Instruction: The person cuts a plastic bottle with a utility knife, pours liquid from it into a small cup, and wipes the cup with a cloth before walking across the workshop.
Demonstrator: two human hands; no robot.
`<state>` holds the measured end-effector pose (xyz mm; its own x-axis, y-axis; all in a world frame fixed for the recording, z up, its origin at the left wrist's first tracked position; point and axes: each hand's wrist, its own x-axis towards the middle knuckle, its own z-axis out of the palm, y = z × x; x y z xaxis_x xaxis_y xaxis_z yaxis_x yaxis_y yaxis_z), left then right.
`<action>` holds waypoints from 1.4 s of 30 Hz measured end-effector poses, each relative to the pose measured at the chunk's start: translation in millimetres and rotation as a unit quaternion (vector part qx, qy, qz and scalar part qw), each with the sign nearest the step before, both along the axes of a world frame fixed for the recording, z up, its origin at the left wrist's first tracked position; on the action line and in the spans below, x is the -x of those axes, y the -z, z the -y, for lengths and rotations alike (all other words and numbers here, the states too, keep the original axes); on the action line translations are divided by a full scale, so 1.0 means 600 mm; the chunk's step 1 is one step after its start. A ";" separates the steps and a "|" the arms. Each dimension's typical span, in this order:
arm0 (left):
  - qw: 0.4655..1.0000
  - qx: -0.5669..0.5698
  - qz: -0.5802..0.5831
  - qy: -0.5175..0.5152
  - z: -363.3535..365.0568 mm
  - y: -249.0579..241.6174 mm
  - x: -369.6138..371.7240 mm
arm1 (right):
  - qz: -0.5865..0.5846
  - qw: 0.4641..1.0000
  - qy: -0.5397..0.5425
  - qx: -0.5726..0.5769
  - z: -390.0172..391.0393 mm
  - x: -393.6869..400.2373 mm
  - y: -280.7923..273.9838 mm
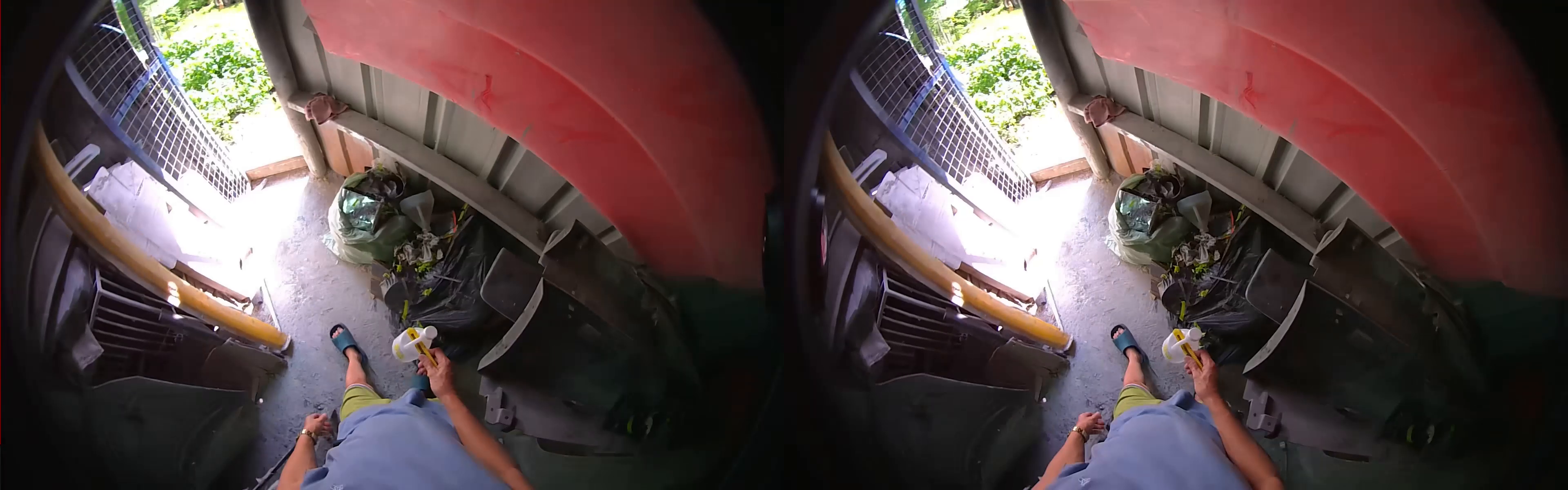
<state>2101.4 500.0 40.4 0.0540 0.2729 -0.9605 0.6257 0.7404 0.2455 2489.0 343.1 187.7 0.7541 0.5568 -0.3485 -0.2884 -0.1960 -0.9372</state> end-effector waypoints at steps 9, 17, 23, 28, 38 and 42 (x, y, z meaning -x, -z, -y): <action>0.986 -0.099 0.098 0.087 -0.433 -0.056 -0.137 | -0.056 0.987 0.151 0.013 -0.199 -0.087 0.059; 0.975 -0.196 0.082 0.057 -0.644 -0.173 -0.169 | -0.077 0.984 0.161 -0.001 -0.314 -0.231 0.113; 0.987 -0.156 0.006 0.032 -0.576 -0.196 -0.103 | -0.034 0.993 0.113 -0.030 -0.411 -0.359 0.162; 0.994 -0.112 -0.015 0.006 -0.463 -0.156 -0.031 | -0.032 0.994 0.094 -0.040 -0.510 -0.446 0.135; 0.997 -0.065 -0.048 -0.007 -0.376 -0.190 -0.078 | -0.025 0.990 0.123 -0.064 -0.519 -0.538 0.158; 0.996 -0.082 -0.037 -0.008 -0.400 -0.199 -0.107 | -0.092 0.987 0.129 0.023 -0.435 -0.598 0.232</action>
